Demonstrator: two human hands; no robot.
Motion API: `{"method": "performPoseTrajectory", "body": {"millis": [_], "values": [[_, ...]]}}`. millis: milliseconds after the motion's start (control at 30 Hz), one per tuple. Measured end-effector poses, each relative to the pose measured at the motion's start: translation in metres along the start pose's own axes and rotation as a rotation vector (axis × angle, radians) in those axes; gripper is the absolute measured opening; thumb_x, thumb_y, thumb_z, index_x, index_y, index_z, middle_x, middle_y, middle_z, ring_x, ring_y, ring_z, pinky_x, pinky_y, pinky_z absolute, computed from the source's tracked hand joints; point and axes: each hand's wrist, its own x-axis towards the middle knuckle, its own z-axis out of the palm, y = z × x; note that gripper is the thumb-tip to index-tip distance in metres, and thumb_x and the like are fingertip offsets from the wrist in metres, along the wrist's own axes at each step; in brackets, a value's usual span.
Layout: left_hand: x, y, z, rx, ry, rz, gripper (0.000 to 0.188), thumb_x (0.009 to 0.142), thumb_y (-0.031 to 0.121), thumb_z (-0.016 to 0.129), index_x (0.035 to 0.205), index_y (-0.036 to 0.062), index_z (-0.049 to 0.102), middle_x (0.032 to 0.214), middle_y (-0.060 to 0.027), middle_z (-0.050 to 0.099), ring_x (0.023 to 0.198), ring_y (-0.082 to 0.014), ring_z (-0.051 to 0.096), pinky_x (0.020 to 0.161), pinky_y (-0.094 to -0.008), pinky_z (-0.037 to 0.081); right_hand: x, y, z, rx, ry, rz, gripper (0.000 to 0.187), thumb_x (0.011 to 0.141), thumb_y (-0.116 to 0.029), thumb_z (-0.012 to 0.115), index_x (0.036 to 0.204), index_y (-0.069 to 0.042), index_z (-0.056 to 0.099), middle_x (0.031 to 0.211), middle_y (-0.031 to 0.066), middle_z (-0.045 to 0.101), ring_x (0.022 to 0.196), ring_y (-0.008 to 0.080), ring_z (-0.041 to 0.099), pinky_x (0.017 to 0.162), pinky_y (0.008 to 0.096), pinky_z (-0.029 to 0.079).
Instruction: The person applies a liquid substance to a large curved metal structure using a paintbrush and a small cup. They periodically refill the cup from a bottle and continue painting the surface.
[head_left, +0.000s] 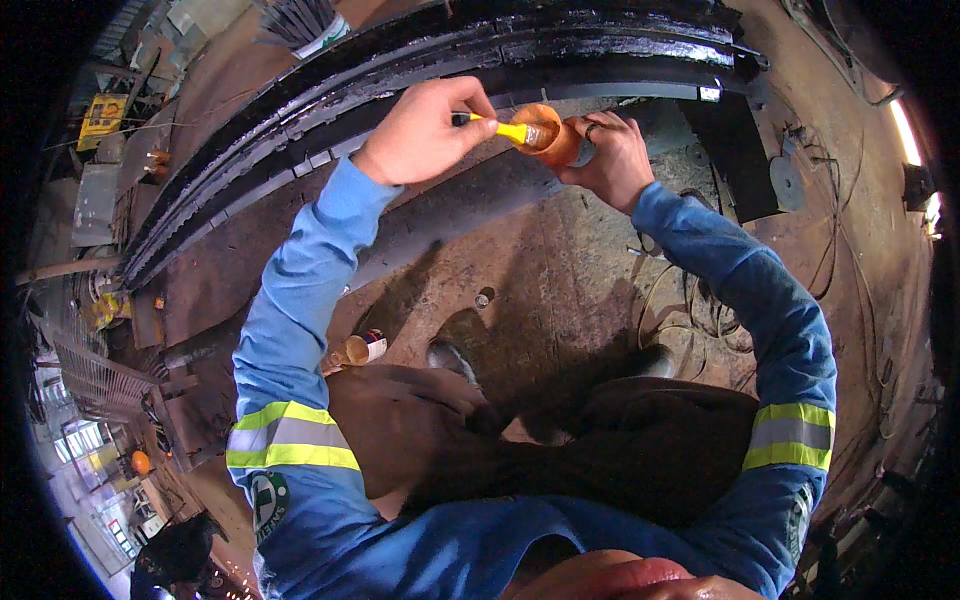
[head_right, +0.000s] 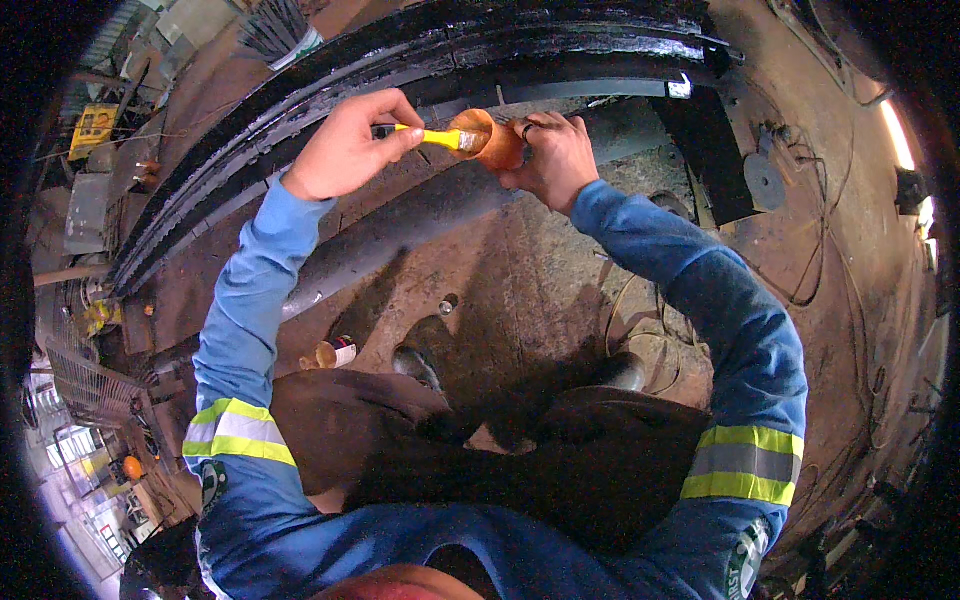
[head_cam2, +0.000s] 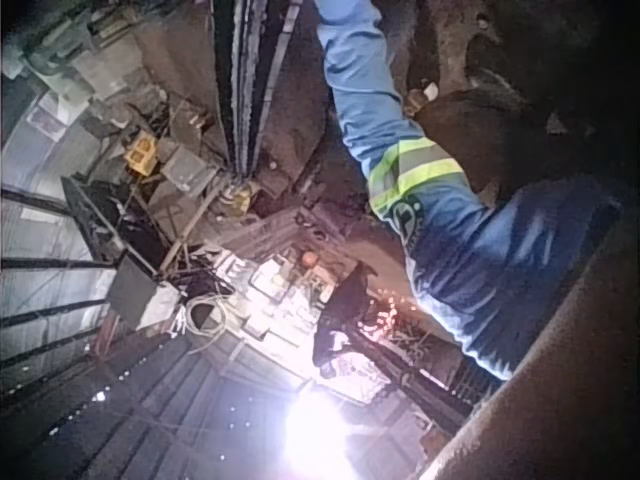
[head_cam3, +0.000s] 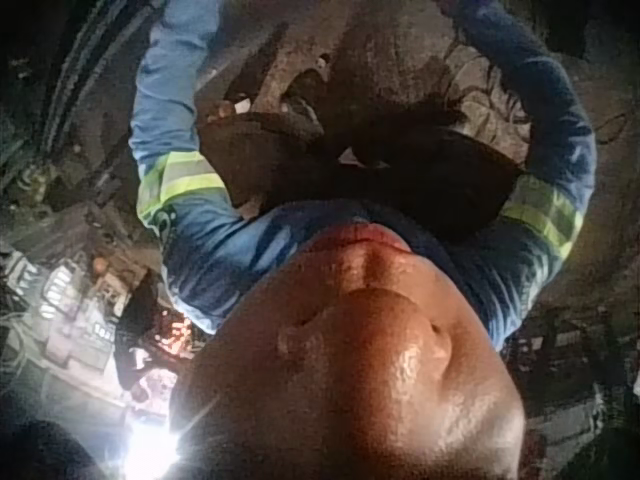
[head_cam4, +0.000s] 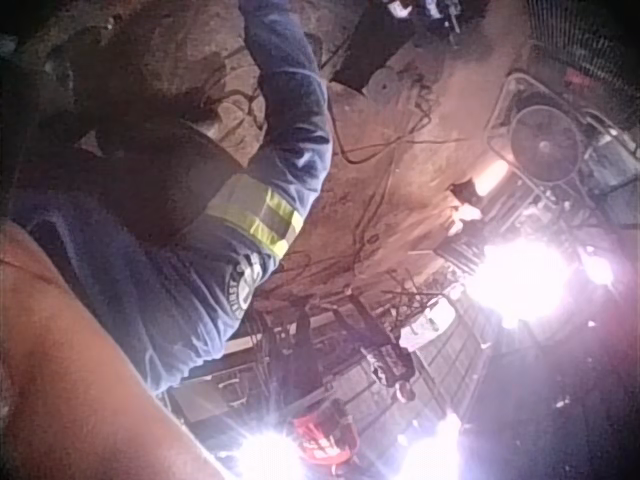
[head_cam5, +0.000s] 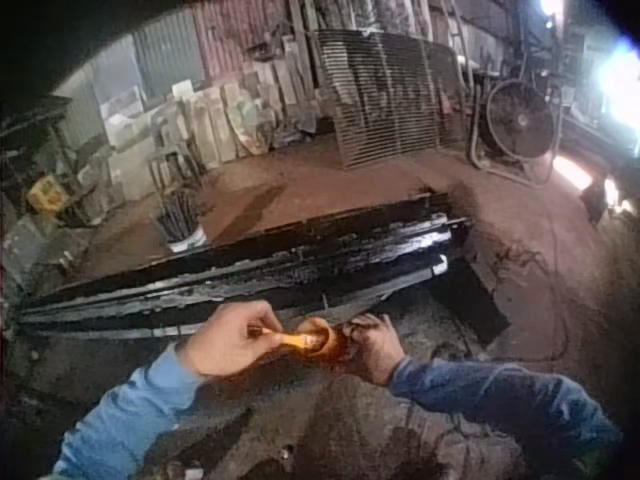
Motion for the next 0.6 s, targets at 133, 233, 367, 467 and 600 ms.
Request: {"method": "performPoseTrajectory", "body": {"millis": [133, 233, 367, 467, 600], "values": [[-0.006, -0.021, -0.005, -0.543, -0.070, -0.278, 0.017, 0.091, 0.017, 0.061, 0.095, 0.0008, 0.060, 0.072, -0.0010, 0.054, 0.061, -0.0087, 0.049, 0.053, -0.0234, 0.038, 0.003, -0.009, -0.011, -0.012, -0.027, 0.032, 0.059, 0.054, -0.033, 0.085, 0.103, -0.006, 0.065, 0.112, 0.0085, 0.064, 0.111, 0.0274, 0.055, 0.091, 0.0430, 0.039], [-0.013, -0.039, -0.006, -0.785, 0.007, -0.371, 0.018, 0.091, 0.015, 0.060, 0.095, -0.0019, 0.061, 0.070, -0.0025, 0.056, 0.062, -0.0085, 0.050, 0.054, -0.0233, 0.038, 0.006, 0.003, -0.005, 0.030, 0.068, -0.003, 0.055, 0.055, -0.032, 0.085, 0.099, -0.007, 0.065, 0.111, 0.0083, 0.064, 0.109, 0.0271, 0.056, 0.090, 0.0433, 0.039], [-0.020, -0.044, -0.014, -0.787, 0.066, -0.381, 0.017, 0.091, 0.015, 0.061, 0.094, -0.0015, 0.060, 0.070, -0.0023, 0.054, 0.061, -0.0082, 0.049, 0.053, -0.0234, 0.036, 0.004, 0.008, -0.002, 0.041, 0.054, 0.069, 0.058, 0.058, -0.030, 0.083, 0.107, -0.007, 0.064, 0.109, 0.0119, 0.065, 0.107, 0.0288, 0.058, 0.091, 0.0401, 0.041], [-0.018, -0.037, -0.016, -0.707, 0.123, -0.373, 0.015, 0.090, 0.013, 0.063, 0.091, -0.0013, 0.061, 0.067, -0.0027, 0.056, 0.058, -0.0081, 0.049, 0.050, -0.0233, 0.036, 0.004, 0.007, -0.004, 0.005, 0.047, 0.096, 0.055, 0.057, -0.031, 0.084, 0.104, -0.008, 0.065, 0.110, 0.0098, 0.065, 0.108, 0.0276, 0.057, 0.090, 0.0426, 0.040], [-0.016, -0.014, -0.013, -0.605, 0.172, -0.385, 0.013, 0.089, 0.011, 0.064, 0.090, -0.0018, 0.061, 0.066, -0.0035, 0.058, 0.055, -0.0080, 0.049, 0.046, -0.0227, 0.036, 0.008, -0.004, -0.009, -0.034, 0.032, 0.107, 0.060, 0.058, -0.029, 0.082, 0.111, -0.007, 0.064, 0.111, 0.0133, 0.064, 0.109, 0.0283, 0.058, 0.094, 0.0415, 0.040]]}}
